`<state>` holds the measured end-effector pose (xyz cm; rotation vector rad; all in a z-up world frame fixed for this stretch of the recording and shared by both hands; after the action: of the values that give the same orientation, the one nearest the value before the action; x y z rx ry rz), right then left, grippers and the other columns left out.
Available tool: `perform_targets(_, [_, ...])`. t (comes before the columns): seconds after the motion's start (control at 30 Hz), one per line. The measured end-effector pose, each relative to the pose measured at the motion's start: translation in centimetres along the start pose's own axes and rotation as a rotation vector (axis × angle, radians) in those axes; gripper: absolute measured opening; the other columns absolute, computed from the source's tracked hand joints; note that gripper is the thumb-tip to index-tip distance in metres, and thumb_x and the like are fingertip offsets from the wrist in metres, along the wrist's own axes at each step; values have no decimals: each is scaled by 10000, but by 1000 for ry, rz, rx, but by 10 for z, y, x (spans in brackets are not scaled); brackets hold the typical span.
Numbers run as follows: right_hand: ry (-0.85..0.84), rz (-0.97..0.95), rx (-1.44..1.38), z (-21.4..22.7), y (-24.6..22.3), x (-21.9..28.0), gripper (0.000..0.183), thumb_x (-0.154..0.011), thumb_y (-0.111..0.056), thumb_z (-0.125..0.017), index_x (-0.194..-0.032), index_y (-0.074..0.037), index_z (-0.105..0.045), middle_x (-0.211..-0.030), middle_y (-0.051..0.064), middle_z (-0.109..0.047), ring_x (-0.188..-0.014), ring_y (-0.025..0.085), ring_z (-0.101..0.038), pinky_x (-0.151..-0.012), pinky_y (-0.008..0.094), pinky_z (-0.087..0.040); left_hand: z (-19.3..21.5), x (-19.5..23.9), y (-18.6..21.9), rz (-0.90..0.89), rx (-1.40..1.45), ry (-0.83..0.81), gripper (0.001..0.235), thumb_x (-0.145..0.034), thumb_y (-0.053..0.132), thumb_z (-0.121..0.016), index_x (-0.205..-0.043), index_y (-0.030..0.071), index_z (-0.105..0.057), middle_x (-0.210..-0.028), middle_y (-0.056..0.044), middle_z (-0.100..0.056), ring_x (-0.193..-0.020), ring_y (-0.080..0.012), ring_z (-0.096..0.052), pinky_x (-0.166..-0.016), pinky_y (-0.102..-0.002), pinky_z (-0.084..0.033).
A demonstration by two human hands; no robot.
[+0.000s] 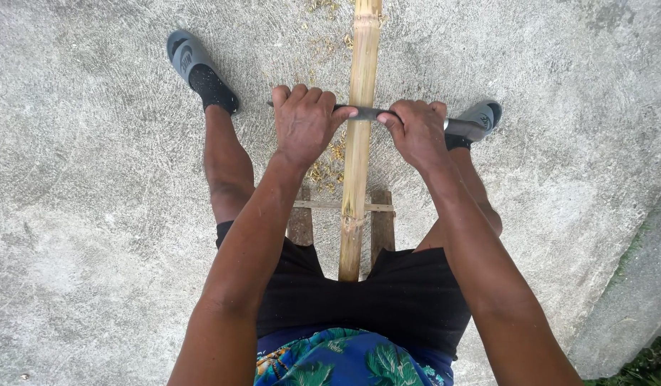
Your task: Using a machete to strip and shave the outer layer of a bamboo pole while sitting over it.
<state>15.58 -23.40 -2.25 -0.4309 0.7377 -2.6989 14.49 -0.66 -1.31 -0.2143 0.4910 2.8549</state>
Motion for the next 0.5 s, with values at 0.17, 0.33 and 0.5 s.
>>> perform_targets(0.17, [94, 16, 50, 2, 0, -16, 483, -1066, -526, -520, -877, -113, -682, -724, 52, -592, -749, 263, -553, -869, 454, -312, 3, -20, -7, -8, -5, 68, 558, -963, 628, -625, -704, 136, -670, -617, -4, -593, -658, -176, -465, -795, -408, -320])
perform_targets(0.33, [147, 20, 16, -8, 4, -4, 498, -1063, -536, -516, -891, -102, -688, -778, 62, -613, -781, 265, -553, -856, 457, -320, 1, -13, -3, -45, 16, 89, 543, -946, 613, -638, -703, 129, -670, -613, -1, -568, -647, -174, -456, -795, -415, -319])
perform_targets(0.5, [108, 5, -22, -10, 4, 8, 513, -1061, -555, -502, -911, -103, -692, -770, 52, -616, -780, 260, -562, -850, 453, -321, 6, -5, 2, -25, 32, 37, 564, -948, 629, -638, -697, 125, -673, -598, -1, -546, -647, -178, -449, -791, -413, -312])
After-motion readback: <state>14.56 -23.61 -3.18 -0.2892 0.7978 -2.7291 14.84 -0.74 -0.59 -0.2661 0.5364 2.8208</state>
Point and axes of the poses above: each hand's wrist, its own x-axis away from the middle knuckle, its own z-axis out of the back of the hand, y = z × x, the point moved 2 cm from there along -x, towards the middle knuckle
